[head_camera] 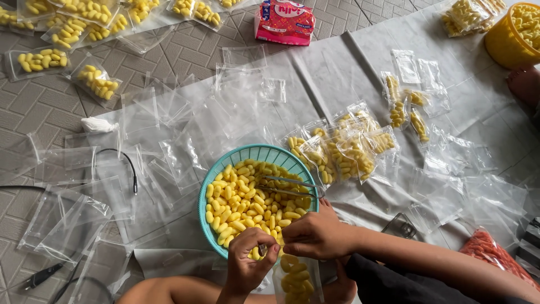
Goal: Using metal tongs to transfer yellow snacks from a basket into small plastic bags for packaging.
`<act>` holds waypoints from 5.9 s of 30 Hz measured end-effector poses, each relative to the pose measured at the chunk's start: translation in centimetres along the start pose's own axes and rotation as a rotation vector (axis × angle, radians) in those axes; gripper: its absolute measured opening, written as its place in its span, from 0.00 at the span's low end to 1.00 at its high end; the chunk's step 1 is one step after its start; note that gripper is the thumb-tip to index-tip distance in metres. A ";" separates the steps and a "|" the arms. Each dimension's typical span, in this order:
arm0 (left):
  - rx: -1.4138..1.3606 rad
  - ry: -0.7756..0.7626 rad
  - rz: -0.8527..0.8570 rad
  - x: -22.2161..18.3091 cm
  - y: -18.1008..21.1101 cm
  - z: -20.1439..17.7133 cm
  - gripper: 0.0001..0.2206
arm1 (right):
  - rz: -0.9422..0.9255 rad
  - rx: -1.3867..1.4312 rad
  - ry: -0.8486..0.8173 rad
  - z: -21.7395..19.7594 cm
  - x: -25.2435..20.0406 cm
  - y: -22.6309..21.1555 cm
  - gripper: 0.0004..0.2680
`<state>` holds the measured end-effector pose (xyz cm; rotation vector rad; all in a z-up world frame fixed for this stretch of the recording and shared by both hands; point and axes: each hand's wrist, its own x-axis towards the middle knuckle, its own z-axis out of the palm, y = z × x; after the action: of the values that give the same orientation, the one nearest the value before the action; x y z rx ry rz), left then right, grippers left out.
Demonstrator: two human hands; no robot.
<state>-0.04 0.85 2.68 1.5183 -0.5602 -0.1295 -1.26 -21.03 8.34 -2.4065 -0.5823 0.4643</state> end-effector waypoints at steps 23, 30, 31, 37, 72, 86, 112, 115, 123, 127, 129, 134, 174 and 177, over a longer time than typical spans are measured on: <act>-0.350 0.171 -0.380 -1.9 -6.2 0.9 0.13 | 0.105 -0.104 -0.024 1.6 -0.5 1.7 0.24; -0.540 0.018 -0.370 -0.8 -4.4 0.9 0.25 | 0.100 -0.188 -0.011 2.6 -0.4 2.7 0.22; -0.541 0.016 -0.369 -1.0 -4.7 1.0 0.25 | 0.101 -0.189 -0.009 2.8 -0.4 2.8 0.22; -0.370 0.151 -0.396 -1.8 -5.3 1.1 0.18 | 0.177 -0.229 -0.156 2.4 -0.7 2.7 0.30; 0.845 0.319 -0.414 4.6 -14.9 -15.6 0.33 | 0.804 1.046 0.856 7.8 -5.9 17.0 0.14; 0.725 0.315 -0.802 5.1 -12.9 -15.3 0.25 | 0.696 0.156 0.385 13.2 -6.7 18.6 0.14; 0.419 0.102 -0.823 2.9 -16.6 -14.6 0.12 | 0.602 0.154 0.392 13.2 -7.4 19.0 0.14; 0.412 0.107 -0.824 3.7 -18.4 -13.6 0.17 | 0.622 0.174 0.374 12.9 -7.4 18.9 0.13; 0.061 0.746 -0.591 4.2 -11.4 -15.3 0.13 | 0.608 0.164 0.382 13.3 -7.6 19.5 0.12; -0.430 0.883 -0.660 2.6 -10.2 -17.4 0.15 | 0.618 0.163 0.375 13.0 -7.5 19.2 0.13; -0.879 0.915 -0.599 0.7 -11.1 -18.4 0.12 | 0.602 0.161 0.386 13.2 -7.5 19.1 0.13; -1.211 1.059 -0.678 -1.6 -9.9 -15.8 0.21 | 0.630 0.168 0.377 12.1 -6.8 17.7 0.15; -1.224 0.452 -0.676 -0.7 -11.2 -11.6 0.19 | 0.643 0.154 0.377 13.2 -7.4 19.0 0.14; -1.150 0.527 -0.774 -0.5 -11.6 -11.8 0.18 | 0.651 0.138 0.381 13.5 -7.5 19.4 0.15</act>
<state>7.53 10.92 -8.11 0.5005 0.5168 -0.5244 -8.03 -32.23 -12.68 -2.4193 0.4018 0.2770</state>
